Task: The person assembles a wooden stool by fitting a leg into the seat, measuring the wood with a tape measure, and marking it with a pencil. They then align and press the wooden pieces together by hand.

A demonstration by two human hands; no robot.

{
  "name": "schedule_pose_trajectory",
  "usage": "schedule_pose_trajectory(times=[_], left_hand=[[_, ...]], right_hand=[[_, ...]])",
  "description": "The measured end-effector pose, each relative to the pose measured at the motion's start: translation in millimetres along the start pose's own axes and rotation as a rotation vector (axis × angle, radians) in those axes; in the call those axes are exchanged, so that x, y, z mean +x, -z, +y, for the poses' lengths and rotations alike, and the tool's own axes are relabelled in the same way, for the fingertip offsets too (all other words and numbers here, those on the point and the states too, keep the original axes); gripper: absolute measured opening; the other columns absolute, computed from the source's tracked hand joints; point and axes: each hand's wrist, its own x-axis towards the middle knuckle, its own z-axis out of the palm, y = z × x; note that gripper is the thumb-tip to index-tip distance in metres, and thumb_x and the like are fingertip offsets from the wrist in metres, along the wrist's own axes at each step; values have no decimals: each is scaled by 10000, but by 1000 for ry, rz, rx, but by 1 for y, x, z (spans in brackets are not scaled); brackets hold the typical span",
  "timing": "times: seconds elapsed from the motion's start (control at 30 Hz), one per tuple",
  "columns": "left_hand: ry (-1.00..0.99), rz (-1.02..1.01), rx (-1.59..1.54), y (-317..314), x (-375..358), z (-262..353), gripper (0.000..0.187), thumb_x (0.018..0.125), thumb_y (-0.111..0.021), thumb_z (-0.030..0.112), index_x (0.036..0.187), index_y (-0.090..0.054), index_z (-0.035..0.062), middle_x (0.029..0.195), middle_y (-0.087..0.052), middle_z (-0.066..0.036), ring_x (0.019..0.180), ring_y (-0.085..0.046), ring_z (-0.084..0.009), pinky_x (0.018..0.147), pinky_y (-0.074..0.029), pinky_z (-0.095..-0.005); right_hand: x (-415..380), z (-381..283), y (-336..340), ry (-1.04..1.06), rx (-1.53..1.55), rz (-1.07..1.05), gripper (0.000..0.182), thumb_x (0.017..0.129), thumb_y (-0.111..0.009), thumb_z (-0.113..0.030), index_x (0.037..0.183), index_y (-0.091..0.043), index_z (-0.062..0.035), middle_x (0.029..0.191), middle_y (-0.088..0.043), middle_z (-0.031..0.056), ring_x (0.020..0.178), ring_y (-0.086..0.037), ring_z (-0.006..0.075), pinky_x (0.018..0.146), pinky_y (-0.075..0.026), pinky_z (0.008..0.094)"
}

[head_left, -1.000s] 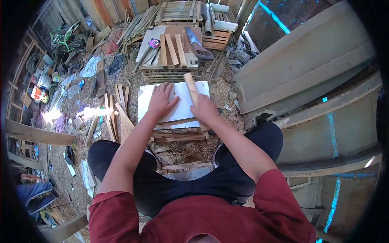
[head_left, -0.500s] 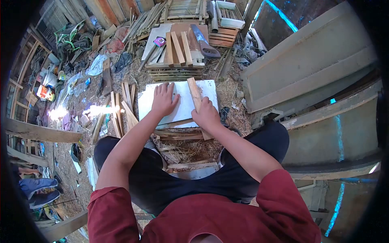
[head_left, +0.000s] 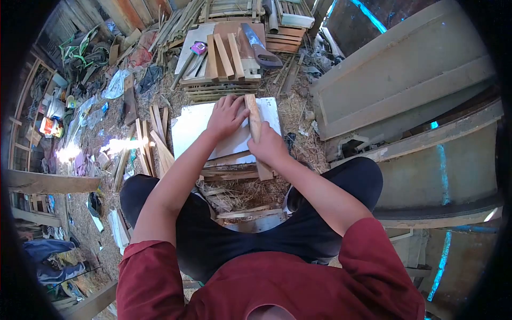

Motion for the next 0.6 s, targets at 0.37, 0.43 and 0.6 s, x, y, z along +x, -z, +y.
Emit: schedule_pose_trajectory(times=[0.37,0.43,0.6], left_hand=[[-166,-534,406,76,-50,39,1314,601,-866,761,1679,-270,304,1696,-228,-281,1548,-274,-508,1229,-317,-594],[-174,-544,372,80,-44,34,1262,625,-872,724,1667,-301,301,1677,-276,-273,1521,-329,-503,1201,-375,-555],[-255,-585,393,89,-39,37,1132,681,-907,509,1631,-373,201,1575,-436,-282,1333,-561,-504,1048,-546,-503]], right_hand=[[17,14,14,-50,194,187,480,879,-657,-328,1154,-515,39,1082,-692,325,1059,-667,529,946,-526,572],[17,11,12,-49,229,193,483,877,-661,-323,1163,-513,38,1085,-692,326,1062,-667,525,943,-527,566],[15,6,12,12,323,228,495,866,-679,-309,1180,-508,34,1102,-693,329,1070,-670,510,938,-528,541]])
